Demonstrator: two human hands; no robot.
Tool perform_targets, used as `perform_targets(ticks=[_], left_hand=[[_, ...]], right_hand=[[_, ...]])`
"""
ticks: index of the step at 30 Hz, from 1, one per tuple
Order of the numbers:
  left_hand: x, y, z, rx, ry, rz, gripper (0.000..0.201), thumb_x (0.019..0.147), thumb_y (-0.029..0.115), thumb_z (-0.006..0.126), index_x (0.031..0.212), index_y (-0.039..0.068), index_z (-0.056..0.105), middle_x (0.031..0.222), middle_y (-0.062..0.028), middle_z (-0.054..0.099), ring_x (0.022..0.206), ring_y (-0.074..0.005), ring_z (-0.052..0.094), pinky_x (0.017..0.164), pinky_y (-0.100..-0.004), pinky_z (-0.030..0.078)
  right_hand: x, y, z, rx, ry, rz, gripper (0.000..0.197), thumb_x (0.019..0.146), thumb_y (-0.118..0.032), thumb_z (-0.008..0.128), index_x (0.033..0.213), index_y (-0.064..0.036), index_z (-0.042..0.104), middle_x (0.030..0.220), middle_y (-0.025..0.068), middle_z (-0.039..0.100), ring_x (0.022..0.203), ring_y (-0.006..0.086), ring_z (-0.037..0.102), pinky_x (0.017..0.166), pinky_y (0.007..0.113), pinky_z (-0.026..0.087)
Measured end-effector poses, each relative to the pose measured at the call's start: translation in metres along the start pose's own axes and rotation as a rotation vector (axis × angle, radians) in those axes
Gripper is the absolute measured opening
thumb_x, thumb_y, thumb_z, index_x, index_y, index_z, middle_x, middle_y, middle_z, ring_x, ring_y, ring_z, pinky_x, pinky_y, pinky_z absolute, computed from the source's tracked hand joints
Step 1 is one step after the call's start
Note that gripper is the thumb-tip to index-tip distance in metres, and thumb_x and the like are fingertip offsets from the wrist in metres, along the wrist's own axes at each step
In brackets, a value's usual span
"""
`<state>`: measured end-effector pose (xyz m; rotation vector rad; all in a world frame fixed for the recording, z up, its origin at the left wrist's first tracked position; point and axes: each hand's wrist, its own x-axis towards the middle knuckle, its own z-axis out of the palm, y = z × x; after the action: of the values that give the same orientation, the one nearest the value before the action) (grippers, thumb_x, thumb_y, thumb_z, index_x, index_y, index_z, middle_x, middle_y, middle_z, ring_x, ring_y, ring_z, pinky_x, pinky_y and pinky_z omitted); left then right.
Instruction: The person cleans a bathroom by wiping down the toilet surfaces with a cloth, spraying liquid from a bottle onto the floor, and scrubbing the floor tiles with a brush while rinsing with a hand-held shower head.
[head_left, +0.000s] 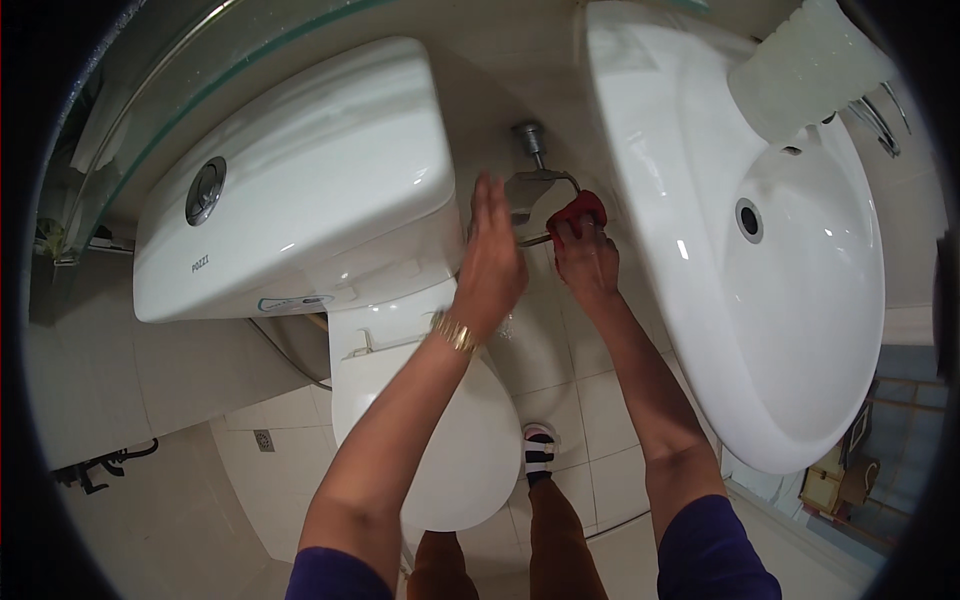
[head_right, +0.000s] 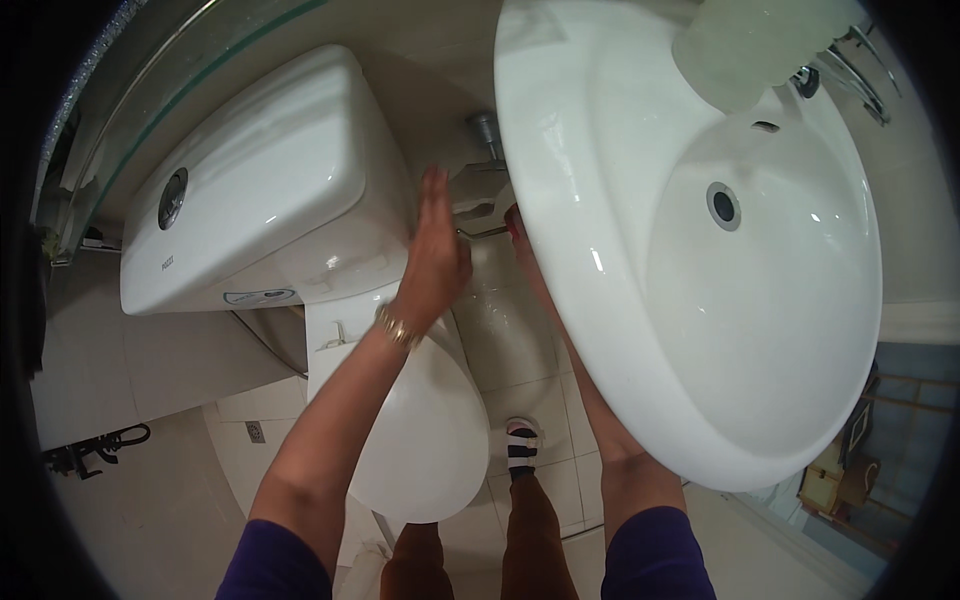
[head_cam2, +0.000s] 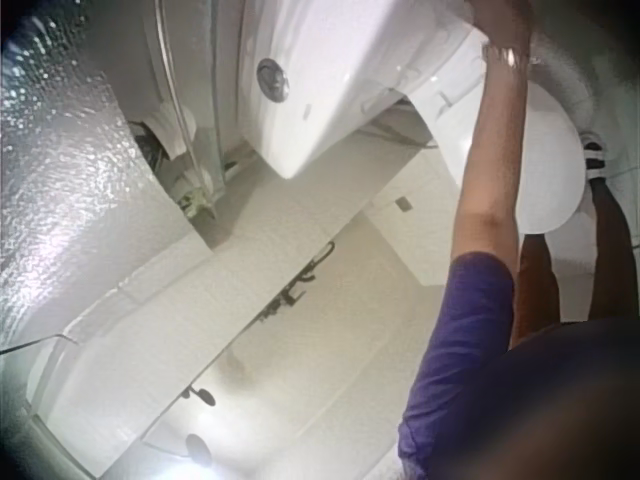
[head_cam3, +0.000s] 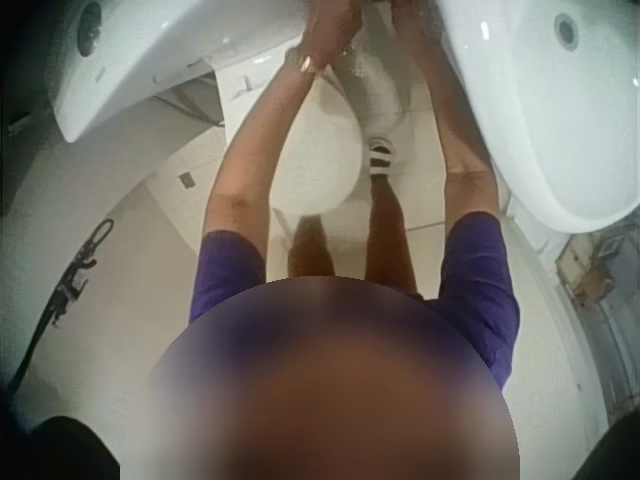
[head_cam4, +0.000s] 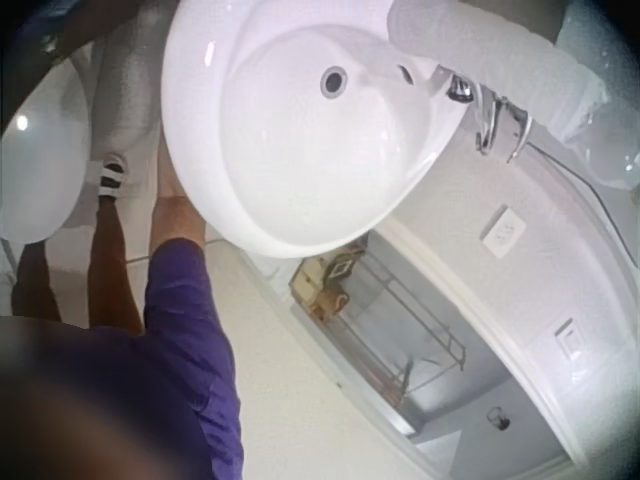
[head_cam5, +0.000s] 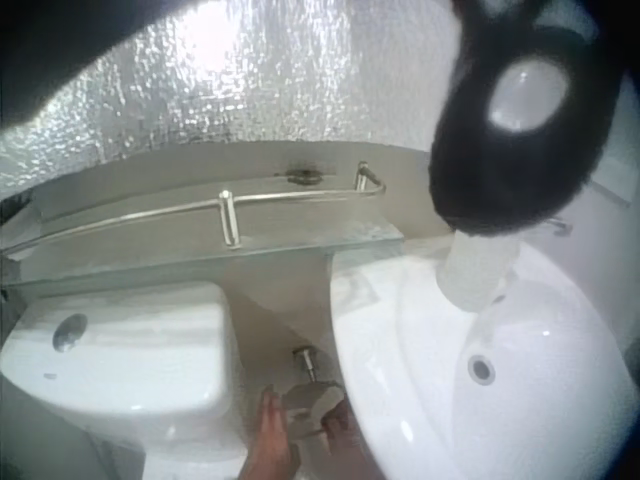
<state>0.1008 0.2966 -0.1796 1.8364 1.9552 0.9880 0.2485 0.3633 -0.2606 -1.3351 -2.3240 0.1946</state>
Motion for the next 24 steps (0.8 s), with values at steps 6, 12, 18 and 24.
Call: perform_targets(ticks=[6,12,18,24], left_hand=[[0.027,-0.01,0.032,-0.067,-0.141,-0.256,0.05,0.07,-0.007,0.052,0.118,-0.003,0.037,0.115,-0.0237,0.043,0.107,-0.0424,0.046,0.091,-0.0451,0.04],[0.019,-0.005,0.03,-0.049,0.086,-0.069,0.033,0.071,-0.007,0.051,0.103,-0.002,0.047,0.097,-0.0198,0.051,0.093,-0.038,0.054,0.078,-0.0428,0.048],[0.015,0.013,0.012,0.288,0.102,0.041,0.039,0.07,-0.007,0.055,0.108,-0.005,0.046,0.1,-0.0158,0.049,0.096,-0.0311,0.052,0.073,-0.034,0.052],[0.019,0.022,0.017,0.377,0.063,0.139,0.036,0.069,-0.003,0.057,0.104,-0.009,0.048,0.103,-0.017,0.048,0.096,-0.0304,0.053,0.071,-0.0301,0.053]], right_hand=[[-0.002,0.012,0.008,-0.023,0.039,0.102,0.024,0.075,-0.016,0.063,0.097,-0.0138,0.056,0.101,0.0104,0.052,0.079,0.0284,0.06,0.064,0.038,0.052],[0.012,-0.019,-0.015,0.669,-0.08,0.501,0.024,0.081,-0.018,0.059,0.104,-0.0119,0.056,0.103,0.0123,0.056,0.088,0.027,0.06,0.071,0.036,0.051],[0.068,-0.031,-0.057,0.647,0.013,0.579,0.038,0.086,-0.037,0.057,0.105,-0.0048,0.06,0.091,0.0133,0.063,0.085,0.0233,0.063,0.071,0.034,0.047],[0.118,-0.01,-0.029,0.999,-0.397,0.686,0.045,0.075,-0.041,0.068,0.1,-0.0046,0.061,0.083,0.0053,0.062,0.075,0.0167,0.061,0.067,0.031,0.046]])
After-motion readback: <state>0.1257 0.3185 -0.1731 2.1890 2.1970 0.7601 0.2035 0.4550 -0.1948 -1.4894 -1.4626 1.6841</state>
